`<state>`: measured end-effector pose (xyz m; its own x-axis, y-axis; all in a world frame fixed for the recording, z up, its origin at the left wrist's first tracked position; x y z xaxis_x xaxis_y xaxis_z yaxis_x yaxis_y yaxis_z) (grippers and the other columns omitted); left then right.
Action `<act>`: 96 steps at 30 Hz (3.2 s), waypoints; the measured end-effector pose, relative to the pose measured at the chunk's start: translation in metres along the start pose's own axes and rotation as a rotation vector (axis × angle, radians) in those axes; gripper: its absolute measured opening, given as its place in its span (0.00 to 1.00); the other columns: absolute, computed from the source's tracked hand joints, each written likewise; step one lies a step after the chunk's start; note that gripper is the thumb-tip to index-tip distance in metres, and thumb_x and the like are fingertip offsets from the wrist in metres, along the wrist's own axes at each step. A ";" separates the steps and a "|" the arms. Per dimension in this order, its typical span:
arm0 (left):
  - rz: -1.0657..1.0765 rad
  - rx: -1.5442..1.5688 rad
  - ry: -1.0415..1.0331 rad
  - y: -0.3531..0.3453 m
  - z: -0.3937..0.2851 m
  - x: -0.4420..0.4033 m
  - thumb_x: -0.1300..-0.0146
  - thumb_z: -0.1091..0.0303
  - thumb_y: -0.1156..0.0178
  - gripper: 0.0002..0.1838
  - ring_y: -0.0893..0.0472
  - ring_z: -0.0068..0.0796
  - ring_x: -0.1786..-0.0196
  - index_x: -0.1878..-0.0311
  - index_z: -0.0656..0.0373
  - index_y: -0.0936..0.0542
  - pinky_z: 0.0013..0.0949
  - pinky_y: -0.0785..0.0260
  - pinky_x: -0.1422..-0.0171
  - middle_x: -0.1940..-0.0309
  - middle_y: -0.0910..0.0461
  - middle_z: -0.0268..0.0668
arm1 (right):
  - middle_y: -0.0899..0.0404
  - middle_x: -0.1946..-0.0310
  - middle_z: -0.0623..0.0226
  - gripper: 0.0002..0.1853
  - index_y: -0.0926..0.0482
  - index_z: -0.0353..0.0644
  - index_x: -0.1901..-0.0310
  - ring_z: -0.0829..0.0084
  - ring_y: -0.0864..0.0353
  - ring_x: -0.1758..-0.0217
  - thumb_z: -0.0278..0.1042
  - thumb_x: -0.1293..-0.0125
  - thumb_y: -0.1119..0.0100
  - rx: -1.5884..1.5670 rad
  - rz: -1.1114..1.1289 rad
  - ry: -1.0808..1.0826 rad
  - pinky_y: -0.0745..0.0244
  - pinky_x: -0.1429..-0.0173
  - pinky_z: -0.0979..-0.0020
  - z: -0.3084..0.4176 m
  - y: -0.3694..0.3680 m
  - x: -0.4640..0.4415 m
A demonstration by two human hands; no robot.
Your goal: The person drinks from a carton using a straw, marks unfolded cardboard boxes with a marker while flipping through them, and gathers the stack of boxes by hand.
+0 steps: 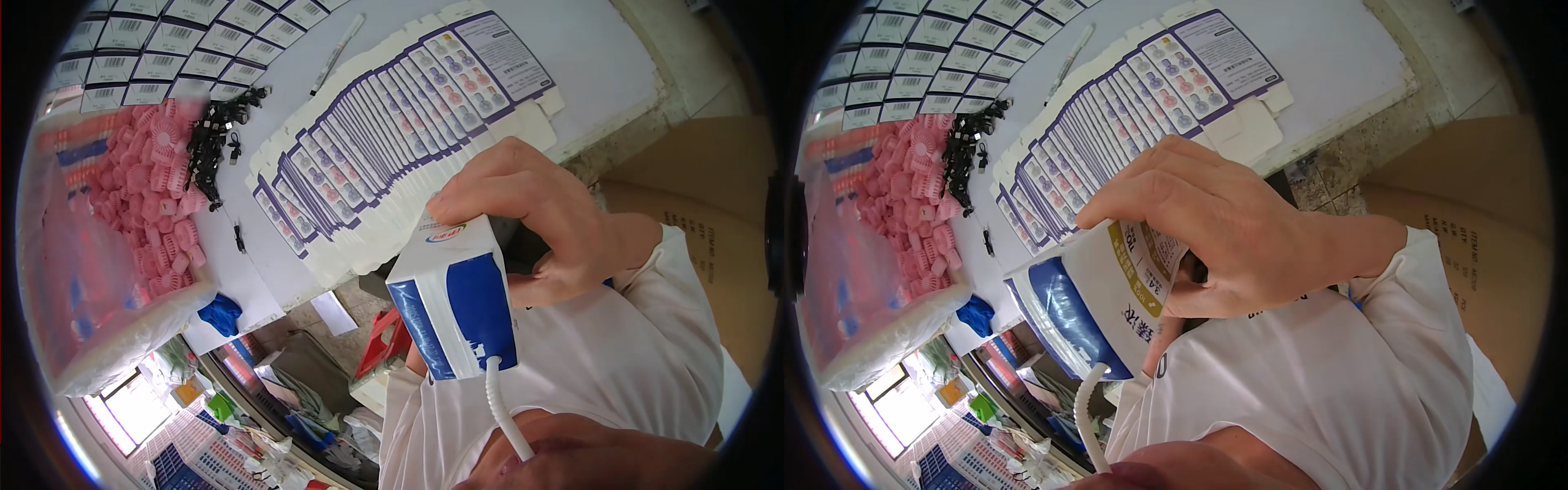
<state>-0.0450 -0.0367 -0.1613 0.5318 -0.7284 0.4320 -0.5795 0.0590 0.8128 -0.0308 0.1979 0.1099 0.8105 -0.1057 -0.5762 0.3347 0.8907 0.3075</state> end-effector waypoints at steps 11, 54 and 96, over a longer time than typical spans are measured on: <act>0.010 -0.012 0.005 -0.002 0.003 0.003 0.32 0.68 0.42 0.12 0.19 0.42 0.54 0.49 0.60 0.29 0.42 0.25 0.53 0.59 0.22 0.47 | 0.19 0.51 0.61 0.32 0.25 0.36 0.44 0.64 0.21 0.51 0.32 0.50 0.23 0.011 0.047 -0.022 0.27 0.48 0.67 -0.003 -0.009 -0.008; -0.045 0.567 -0.621 0.177 -0.136 0.000 0.37 0.74 0.36 0.12 0.18 0.40 0.62 0.50 0.61 0.18 0.35 0.25 0.57 0.61 0.18 0.41 | 0.23 0.51 0.56 0.28 0.30 0.37 0.43 0.63 0.21 0.47 0.32 0.44 0.29 0.423 -0.448 -0.280 0.26 0.43 0.65 -0.235 0.087 -0.055; -0.347 0.608 -0.442 0.179 -0.158 -0.016 0.35 0.75 0.37 0.07 0.32 0.30 0.78 0.55 0.61 0.19 0.32 0.36 0.71 0.81 0.29 0.34 | 0.21 0.73 0.72 0.16 0.19 0.39 0.59 0.84 0.24 0.69 0.43 0.24 0.50 -0.473 -0.433 -0.380 0.30 0.64 0.78 -0.089 0.072 0.052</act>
<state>-0.0595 0.0936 0.0393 0.5231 -0.8462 -0.1012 -0.7276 -0.5052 0.4641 -0.0075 0.2956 0.0343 0.7924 -0.5593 -0.2434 0.4886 0.8209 -0.2957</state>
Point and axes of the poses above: each hand's wrist, its own x-axis away from the middle knuckle, its own y-axis out of the back of the hand, z = x × y, the point moved 5 cm from there along -x, towards the middle knuckle
